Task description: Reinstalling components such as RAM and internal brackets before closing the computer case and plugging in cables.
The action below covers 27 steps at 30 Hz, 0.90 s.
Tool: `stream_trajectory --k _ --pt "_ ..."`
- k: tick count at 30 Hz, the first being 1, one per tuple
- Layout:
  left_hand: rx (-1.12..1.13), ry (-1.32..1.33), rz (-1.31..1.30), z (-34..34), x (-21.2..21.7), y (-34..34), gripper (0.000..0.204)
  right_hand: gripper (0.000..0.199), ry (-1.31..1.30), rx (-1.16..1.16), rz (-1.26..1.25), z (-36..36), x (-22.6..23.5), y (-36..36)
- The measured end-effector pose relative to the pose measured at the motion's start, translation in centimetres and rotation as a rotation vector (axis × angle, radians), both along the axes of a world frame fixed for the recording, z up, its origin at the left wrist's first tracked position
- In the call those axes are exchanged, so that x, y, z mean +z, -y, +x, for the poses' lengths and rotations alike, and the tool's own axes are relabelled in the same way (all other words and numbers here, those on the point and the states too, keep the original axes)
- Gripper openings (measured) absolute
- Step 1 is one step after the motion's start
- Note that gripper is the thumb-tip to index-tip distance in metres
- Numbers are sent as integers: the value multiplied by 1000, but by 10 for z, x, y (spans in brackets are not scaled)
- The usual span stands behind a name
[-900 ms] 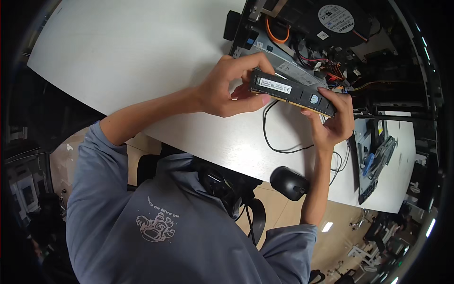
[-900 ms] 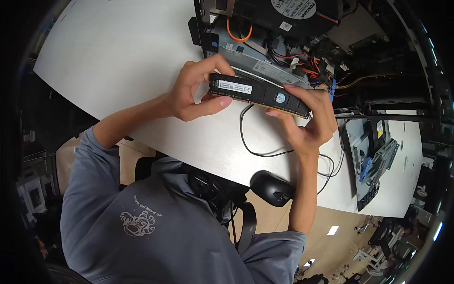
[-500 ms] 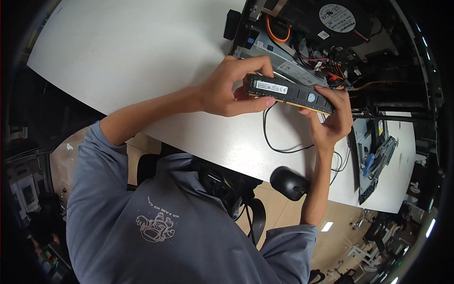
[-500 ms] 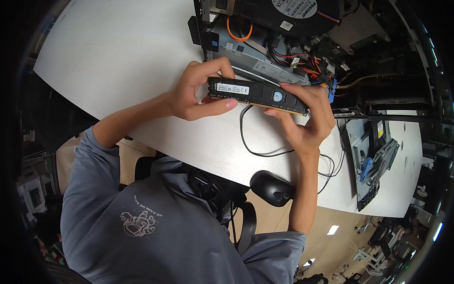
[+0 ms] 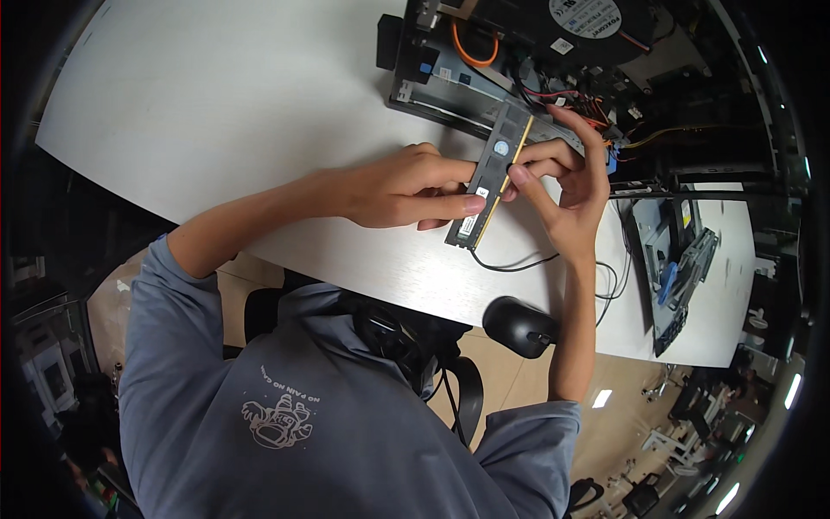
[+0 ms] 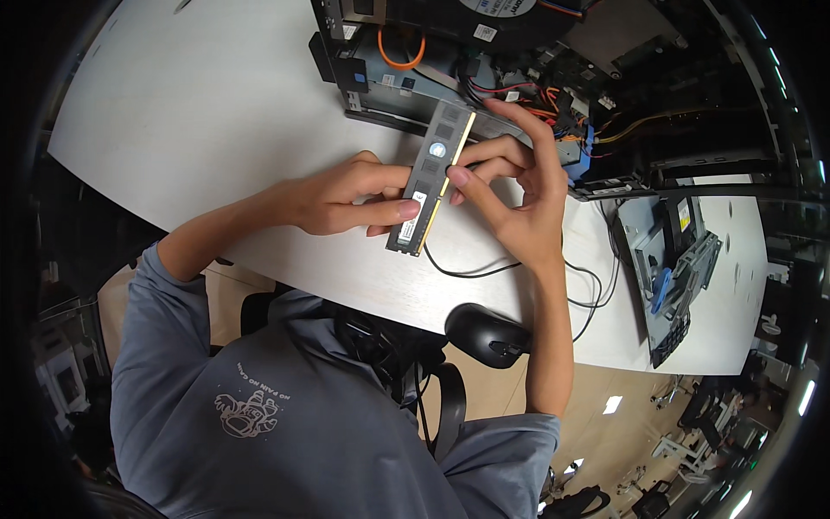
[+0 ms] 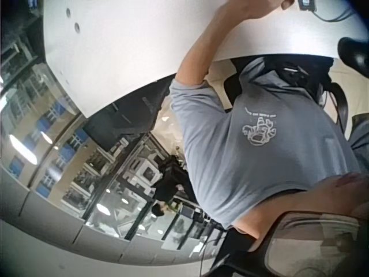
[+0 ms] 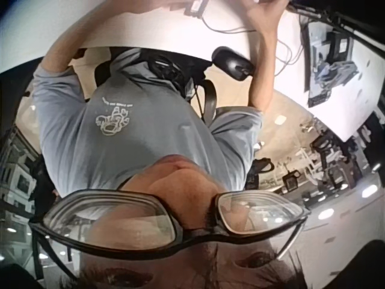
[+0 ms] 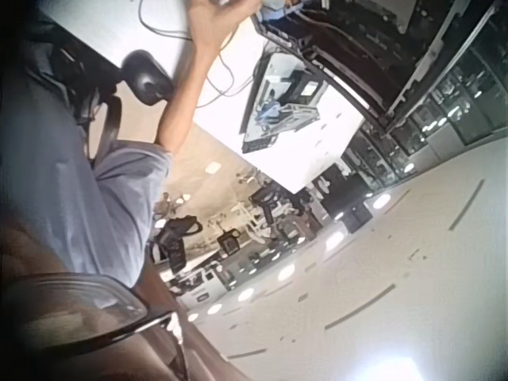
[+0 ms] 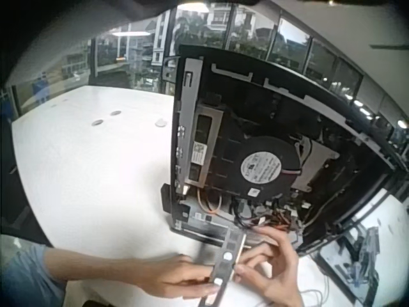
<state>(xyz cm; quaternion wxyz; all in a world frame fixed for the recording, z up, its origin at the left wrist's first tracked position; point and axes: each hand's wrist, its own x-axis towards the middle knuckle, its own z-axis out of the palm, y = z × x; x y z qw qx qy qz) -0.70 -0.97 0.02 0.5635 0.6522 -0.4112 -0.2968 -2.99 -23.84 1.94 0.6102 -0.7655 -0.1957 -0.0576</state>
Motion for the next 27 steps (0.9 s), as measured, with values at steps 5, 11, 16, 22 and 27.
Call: stream_trajectory --k 5,11,16,22,27 --pt "77 18 49 -2 -1 4 35 62 5 -1 -1 -1 2 2" --pt "99 99 140 -2 5 4 28 60 62 -3 -33 1 -1 3" --pt "128 144 87 -2 4 5 25 57 26 -18 -23 0 1 2" --pt "146 203 48 -2 -2 5 24 55 48 -5 -34 1 0 2" --pt "146 214 54 -2 -5 4 22 55 43 -18 -44 0 -1 2"
